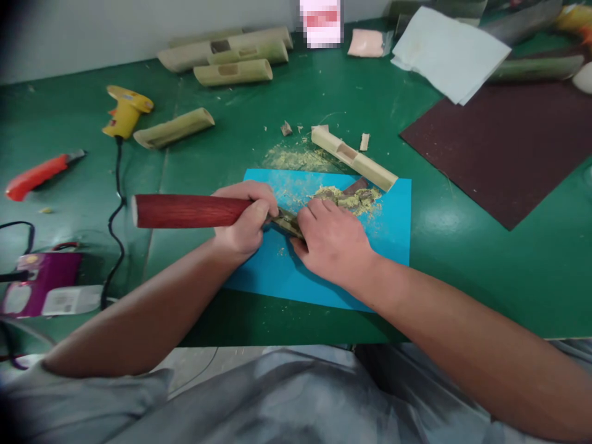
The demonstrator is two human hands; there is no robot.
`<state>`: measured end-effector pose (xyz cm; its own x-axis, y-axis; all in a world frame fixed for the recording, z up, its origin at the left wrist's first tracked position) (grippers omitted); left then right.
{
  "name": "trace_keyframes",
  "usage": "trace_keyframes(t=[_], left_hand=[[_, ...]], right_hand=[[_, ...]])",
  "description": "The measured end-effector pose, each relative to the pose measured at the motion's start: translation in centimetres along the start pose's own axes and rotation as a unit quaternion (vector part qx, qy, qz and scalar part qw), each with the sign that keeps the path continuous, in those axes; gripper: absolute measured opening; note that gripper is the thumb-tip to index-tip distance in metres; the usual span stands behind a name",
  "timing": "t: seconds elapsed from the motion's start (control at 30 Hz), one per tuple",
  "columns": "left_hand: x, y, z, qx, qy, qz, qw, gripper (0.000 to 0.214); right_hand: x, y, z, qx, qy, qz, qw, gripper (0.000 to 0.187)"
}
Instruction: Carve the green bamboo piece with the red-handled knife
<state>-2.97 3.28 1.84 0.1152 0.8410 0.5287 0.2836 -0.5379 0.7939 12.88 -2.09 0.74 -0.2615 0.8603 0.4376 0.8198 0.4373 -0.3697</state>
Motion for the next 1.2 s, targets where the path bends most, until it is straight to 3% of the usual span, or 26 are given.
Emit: trace_keyframes(t=[0.4,0.7,0.8,0.9,1.03,1.2], left_hand=[[0.5,-0.4,0.8,-0.041,-0.023,0.015,0.999,0.022],[0.6,0.5,1.2,-0.005,0.017,-0.044,0.999,0.018],[0.6,1.1,1.0,0.038,-0.012,-0.035,0.999,0.017],[0.8,1.5,0.9,0.073,-0.062,-0.021,0.995,0.015],[1.2,1.7,0.9,0.102,-0.080,-0.006,0.992,0.015],[1.4,2.0,0.8,0.134,-0.104,-0.005,0.985,0.016]], right_hand=[[-0.1,0.0,-0.1,-0.008,-0.008,0.010,1.000,0.016],[1.0,-0.5,-1.1,-0.077,-0.064,-0.016,0.995,0.022],[0.7,-0.4,-2.5,-0.090,-0.057,-0.021,0.994,0.036],[-0.1,0.4,-4.1,-0.084,-0.015,-0.011,0.996,0.065],[-2.0,1.6,-5.3,-0.085,-0.001,-0.003,0.996,0.100],[-5.6,3.1,-5.9,-0.144,-0.030,0.030,0.989,0.124]])
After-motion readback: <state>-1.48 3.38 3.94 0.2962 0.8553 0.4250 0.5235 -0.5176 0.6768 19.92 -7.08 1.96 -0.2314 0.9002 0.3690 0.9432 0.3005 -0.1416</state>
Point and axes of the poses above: each hand's wrist, its own x-axis towards the middle knuckle, its own z-axis out of the palm, y = z × x, the point moved 4 cm from there along x, towards the middle knuckle, and after that the axes turned 15 degrees about y, right-handed, at the moved point
